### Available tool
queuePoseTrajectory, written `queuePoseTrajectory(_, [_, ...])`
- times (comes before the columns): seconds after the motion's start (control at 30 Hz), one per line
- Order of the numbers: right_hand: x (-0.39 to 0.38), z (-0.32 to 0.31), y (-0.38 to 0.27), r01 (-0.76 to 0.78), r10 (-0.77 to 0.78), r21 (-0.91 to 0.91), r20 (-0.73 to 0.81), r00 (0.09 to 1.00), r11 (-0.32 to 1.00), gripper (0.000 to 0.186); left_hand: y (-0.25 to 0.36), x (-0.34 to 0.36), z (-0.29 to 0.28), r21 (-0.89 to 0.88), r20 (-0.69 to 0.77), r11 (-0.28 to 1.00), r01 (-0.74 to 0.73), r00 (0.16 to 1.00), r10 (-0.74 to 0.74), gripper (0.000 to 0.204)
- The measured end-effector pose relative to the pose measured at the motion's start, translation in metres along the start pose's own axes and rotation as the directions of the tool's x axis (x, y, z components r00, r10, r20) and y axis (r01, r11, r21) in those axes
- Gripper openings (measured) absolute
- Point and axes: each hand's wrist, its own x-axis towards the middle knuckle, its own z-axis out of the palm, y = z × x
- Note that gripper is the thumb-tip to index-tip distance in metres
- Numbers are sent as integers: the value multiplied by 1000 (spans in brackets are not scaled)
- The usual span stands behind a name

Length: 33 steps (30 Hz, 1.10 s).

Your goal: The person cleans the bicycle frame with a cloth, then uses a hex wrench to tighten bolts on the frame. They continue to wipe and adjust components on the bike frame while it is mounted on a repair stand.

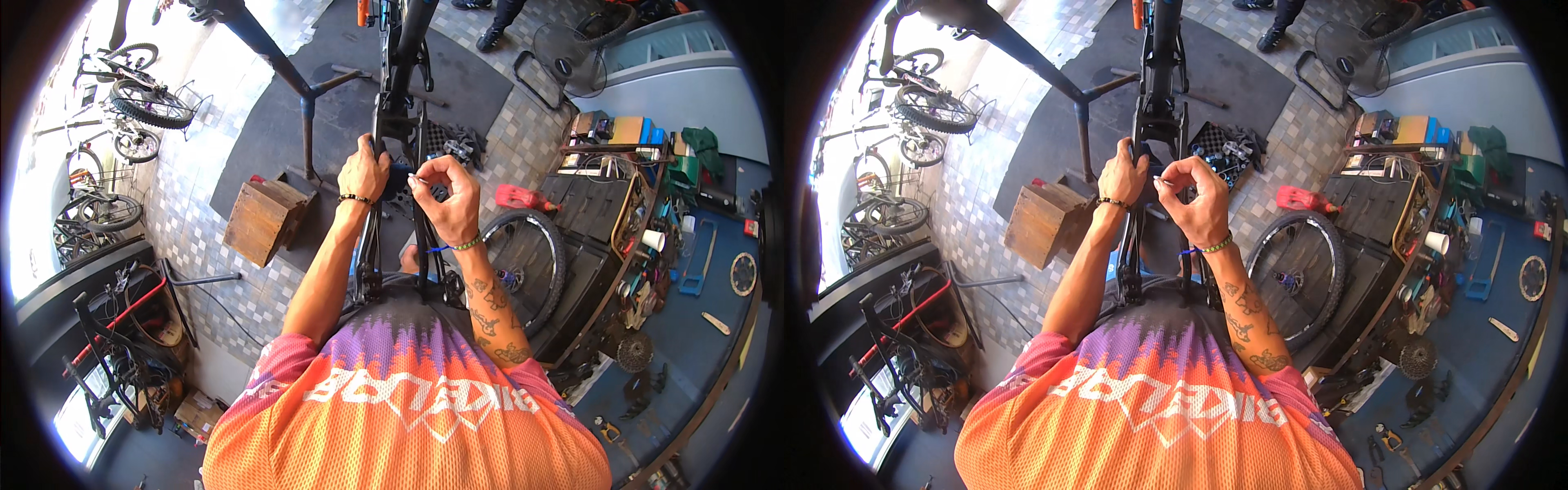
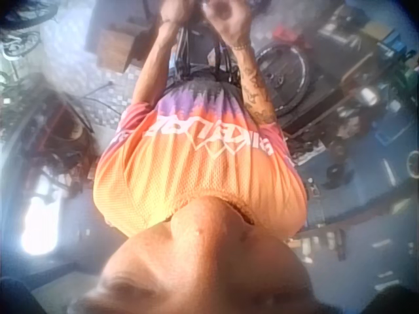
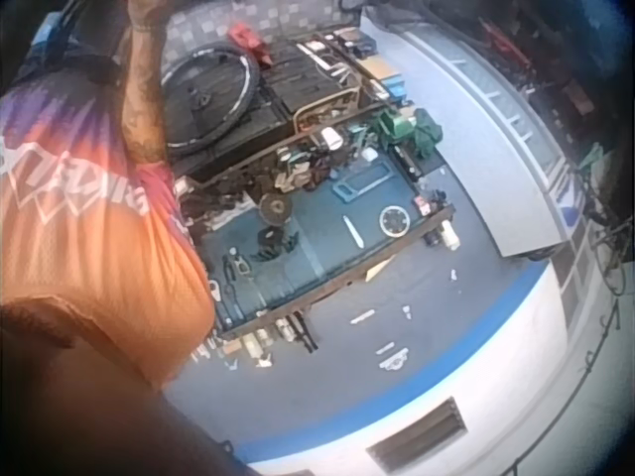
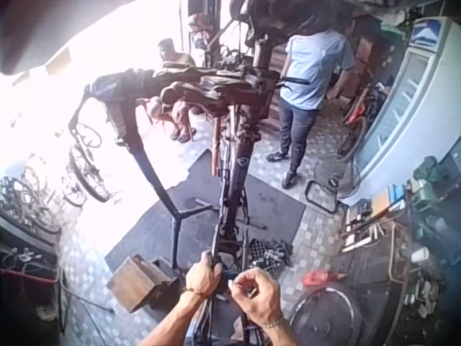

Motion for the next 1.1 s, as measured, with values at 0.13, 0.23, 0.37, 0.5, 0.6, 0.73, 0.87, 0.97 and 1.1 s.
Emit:
queuePoseTrajectory(0.13, [0, -3, 4, -25, 25, -25, 17, 1000, 999, 14, -7, 7, 6, 29, -58, 999, 15, 998, -13, 55])
queuePoseTrajectory(0.23, [2, -4, 10, -14, 15, -43, 6, 1000, 999, 13, -11, 12, 8, 40, -72, 999, 29, 997, -26, 56])
queuePoseTrajectory(0.37, [1, -6, 7, -32, 31, -63, -14, 999, 998, 13, -18, 10, 15, 76, -137, 997, 10, 991, 0, 57])
queuePoseTrajectory(0.5, [2, -7, 7, -44, 42, -64, -28, 999, 997, 13, -13, 6, 10, 134, -206, 991, -25, 977, 52, 56])
queuePoseTrajectory(0.6, [3, -7, 2, -58, 57, -68, -24, 998, 996, 13, -9, -2, -1, 16, -317, 964, -267, 913, 258, 48])
queuePoseTrajectory(0.73, [4, -16, -10, -60, 59, -53, -17, 998, 997, 13, 41, -35, -62, -784, 26, 587, -204, 933, 359, 32])
queuePoseTrajectory(0.87, [5, -22, -32, -51, 51, 24, 4, 999, 998, 16, 57, -59, -92, -809, 49, 524, -267, 858, 512, 29])
queuePoseTrajectory(0.97, [7, -31, -48, 70, -70, 32, 3, 998, 997, 16, 67, -70, -107, -779, 2, 512, -362, 815, 580, 28])
queuePoseTrajectory(1.1, [8, -37, -61, 185, -185, 3, -1, 983, 983, 15, 81, -83, -120, -691, -140, 488, -533, 762, 632, 31])
